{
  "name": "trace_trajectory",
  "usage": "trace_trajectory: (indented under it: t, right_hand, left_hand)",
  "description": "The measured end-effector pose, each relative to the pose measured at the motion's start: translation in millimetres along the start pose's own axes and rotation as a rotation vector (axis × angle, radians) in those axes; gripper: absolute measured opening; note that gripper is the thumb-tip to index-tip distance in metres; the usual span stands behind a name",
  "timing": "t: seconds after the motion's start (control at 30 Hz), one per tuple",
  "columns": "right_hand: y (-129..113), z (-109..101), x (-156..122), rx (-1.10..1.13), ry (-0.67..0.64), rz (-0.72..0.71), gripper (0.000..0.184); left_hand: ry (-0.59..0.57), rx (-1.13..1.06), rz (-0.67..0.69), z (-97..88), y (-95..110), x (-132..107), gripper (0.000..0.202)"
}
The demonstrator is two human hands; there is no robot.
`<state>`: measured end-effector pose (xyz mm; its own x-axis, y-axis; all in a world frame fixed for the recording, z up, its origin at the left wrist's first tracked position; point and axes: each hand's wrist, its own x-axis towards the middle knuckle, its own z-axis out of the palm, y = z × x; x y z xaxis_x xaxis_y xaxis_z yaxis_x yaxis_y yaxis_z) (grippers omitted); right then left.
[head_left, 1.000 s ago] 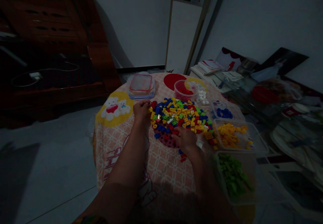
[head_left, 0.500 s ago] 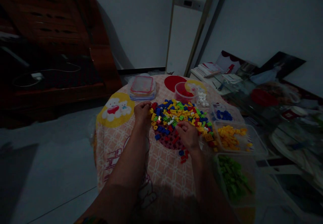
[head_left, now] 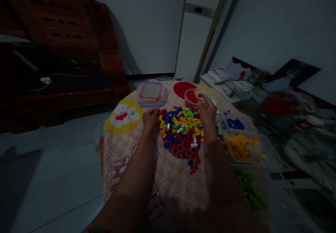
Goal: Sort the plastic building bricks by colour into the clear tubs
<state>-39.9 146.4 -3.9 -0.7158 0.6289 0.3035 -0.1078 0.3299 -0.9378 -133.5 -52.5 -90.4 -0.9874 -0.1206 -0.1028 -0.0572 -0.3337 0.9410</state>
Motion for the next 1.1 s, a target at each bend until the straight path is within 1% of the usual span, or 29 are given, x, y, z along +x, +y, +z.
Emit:
trace_trajectory:
  t: [0.07, 0.13, 0.2, 0.3, 0.37, 0.47, 0.53, 0.6, 0.73, 0.83, 0.93, 1.03, 1.1]
  right_hand:
    - [8, -5, -25, -0.056, -0.035, 0.020, 0.046]
    - [16, -11, -56, -0.106, -0.077, 0.068, 0.036]
    - [20, -19, -85, -0.171, -0.137, 0.077, 0.033]
    - [18, -31, -114, -0.375, -0.225, 0.001, 0.029]
    - [14, -35, -123, -0.583, -0.274, -0.023, 0.026]
    - [11, -32, -128, -0.900, -0.363, 0.025, 0.023]
    - [13, -26, -130, -1.046, -0.415, 0.061, 0.022]
    - [15, -21, -133, -1.123, -0.435, 0.070, 0.026]
    - [15, -18, -139, -1.160, -0.456, 0.028, 0.029]
    - [13, -19, -141, -1.149, -0.476, 0.033, 0.029]
    - [14, -20, -143, -1.096, -0.445, 0.043, 0.029]
    - [21, -20, -141, -0.921, -0.349, 0.070, 0.026]
    - [26, -20, -136, -0.708, -0.236, 0.104, 0.024]
  left_hand:
    - [0.001, -0.011, -0.011, 1.0, 2, -2, 0.021]
    - [0.000, -0.014, -0.023, 2.0, 3, -3, 0.020]
    - [0.007, -0.007, -0.019, 2.2, 2, -2, 0.020]
    - [0.015, 0.012, -0.004, 1.2, -2, 2, 0.021]
    - [0.013, 0.022, 0.001, 0.6, -5, 3, 0.023]
    - [0.005, 0.011, 0.005, 0.9, -5, 1, 0.024]
    - [0.004, -0.006, -0.004, 1.5, -4, -1, 0.025]
    - [0.003, -0.014, -0.013, 1.6, -3, -3, 0.024]
    - [0.000, 0.023, 0.002, -1.0, -5, 1, 0.022]
    - [-0.004, 0.043, 0.011, -2.5, -5, 3, 0.022]
    - [-0.005, 0.028, -0.001, -1.2, -2, 0, 0.022]
    - [0.004, 0.004, -0.009, 1.2, 1, -4, 0.023]
    - [0.006, 0.005, -0.004, 1.9, 2, -6, 0.023]
